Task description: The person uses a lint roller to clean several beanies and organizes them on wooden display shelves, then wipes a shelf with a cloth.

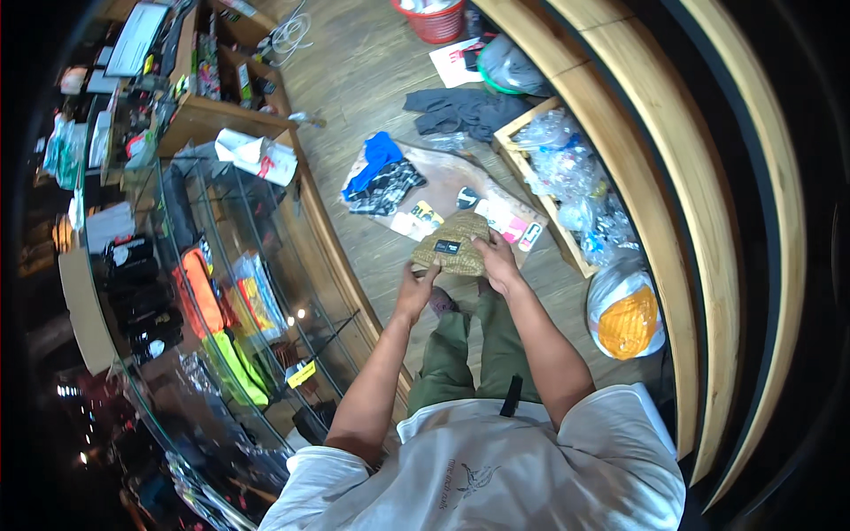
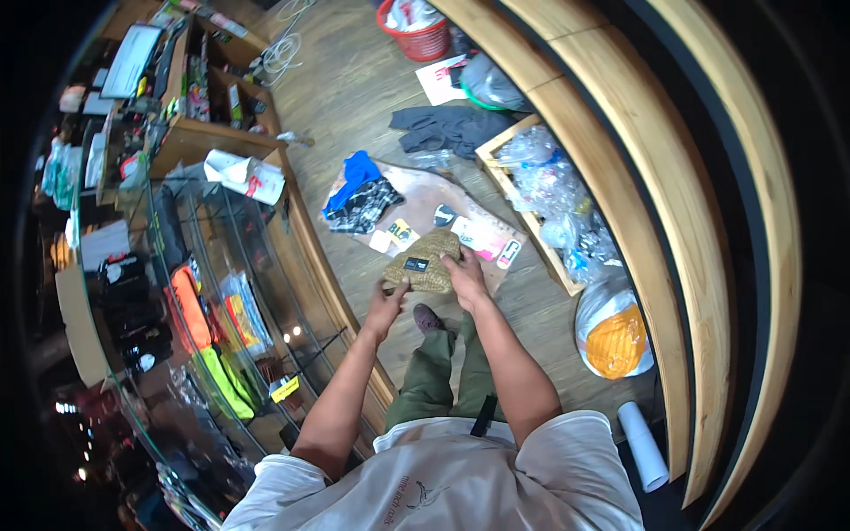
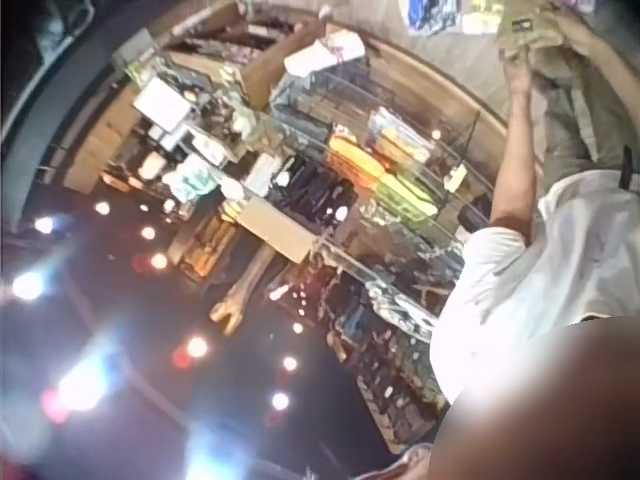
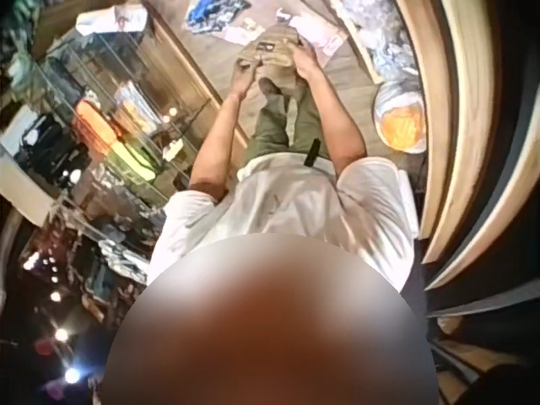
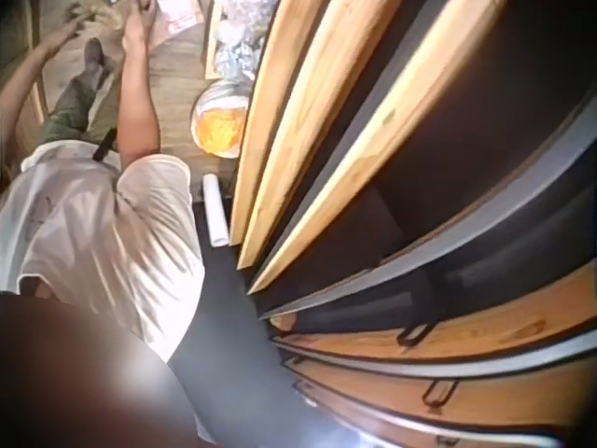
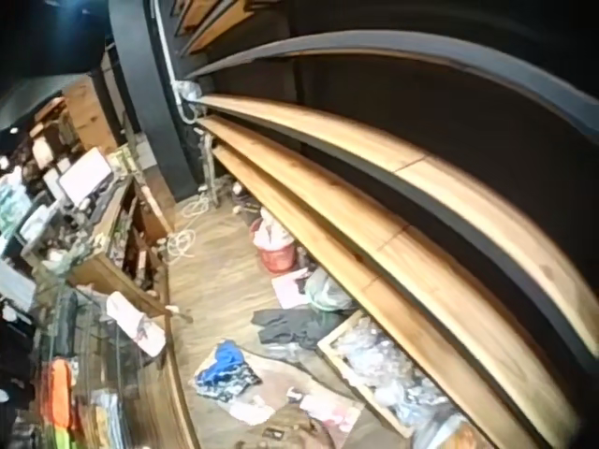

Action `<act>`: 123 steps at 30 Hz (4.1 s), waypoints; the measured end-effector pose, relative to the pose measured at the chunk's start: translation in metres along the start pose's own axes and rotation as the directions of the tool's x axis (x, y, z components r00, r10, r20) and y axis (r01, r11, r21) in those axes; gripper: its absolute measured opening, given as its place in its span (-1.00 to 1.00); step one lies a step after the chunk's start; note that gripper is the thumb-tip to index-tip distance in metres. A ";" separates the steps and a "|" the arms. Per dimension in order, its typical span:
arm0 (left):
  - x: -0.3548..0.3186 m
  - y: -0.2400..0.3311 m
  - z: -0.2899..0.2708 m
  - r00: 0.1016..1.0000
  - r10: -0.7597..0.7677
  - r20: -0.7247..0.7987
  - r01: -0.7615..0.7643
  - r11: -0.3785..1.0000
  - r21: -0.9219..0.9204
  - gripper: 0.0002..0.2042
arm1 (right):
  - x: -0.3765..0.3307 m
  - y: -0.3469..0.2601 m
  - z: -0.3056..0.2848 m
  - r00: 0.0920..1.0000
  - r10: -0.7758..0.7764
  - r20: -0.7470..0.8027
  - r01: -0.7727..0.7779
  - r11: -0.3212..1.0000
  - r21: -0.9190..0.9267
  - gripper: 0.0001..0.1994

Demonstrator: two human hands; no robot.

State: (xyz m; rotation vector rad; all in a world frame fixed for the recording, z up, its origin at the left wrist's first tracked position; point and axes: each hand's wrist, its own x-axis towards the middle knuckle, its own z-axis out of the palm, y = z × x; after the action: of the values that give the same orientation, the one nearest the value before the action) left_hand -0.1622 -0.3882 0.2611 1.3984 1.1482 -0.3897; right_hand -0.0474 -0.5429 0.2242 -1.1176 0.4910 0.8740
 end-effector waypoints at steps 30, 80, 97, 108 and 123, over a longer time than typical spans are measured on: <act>0.011 0.044 0.186 0.642 0.669 0.374 -0.766 0.539 0.350 -0.62 | 0.066 -0.020 -0.319 0.650 -0.503 -0.570 -0.407 0.403 -0.820 -0.06; -0.230 0.196 0.011 -0.049 0.888 0.457 -0.962 -0.165 0.219 -0.64 | -0.198 -0.126 0.048 0.692 -0.701 0.174 0.658 0.513 -0.551 -0.66; -0.291 0.235 -0.048 0.250 0.943 0.219 -0.885 0.315 -0.344 -0.29 | -0.282 -0.177 0.139 0.618 -0.737 0.274 0.689 0.676 0.262 -0.56; -0.265 0.221 -0.045 0.512 0.800 0.313 -0.479 0.568 -0.669 -0.40 | -0.272 -0.196 0.156 0.687 -0.564 0.459 0.439 0.825 0.356 -0.60; -0.272 0.214 -0.030 0.489 0.863 0.123 -0.565 0.421 -0.710 -0.39 | -0.299 -0.164 0.094 0.631 -0.765 0.126 0.763 0.583 -0.279 -0.53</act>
State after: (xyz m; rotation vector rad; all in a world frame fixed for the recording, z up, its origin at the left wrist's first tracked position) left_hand -0.1257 -0.4235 0.6048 1.0082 0.0786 0.2820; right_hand -0.0976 -0.5897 0.5710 -1.4525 -0.1713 0.1574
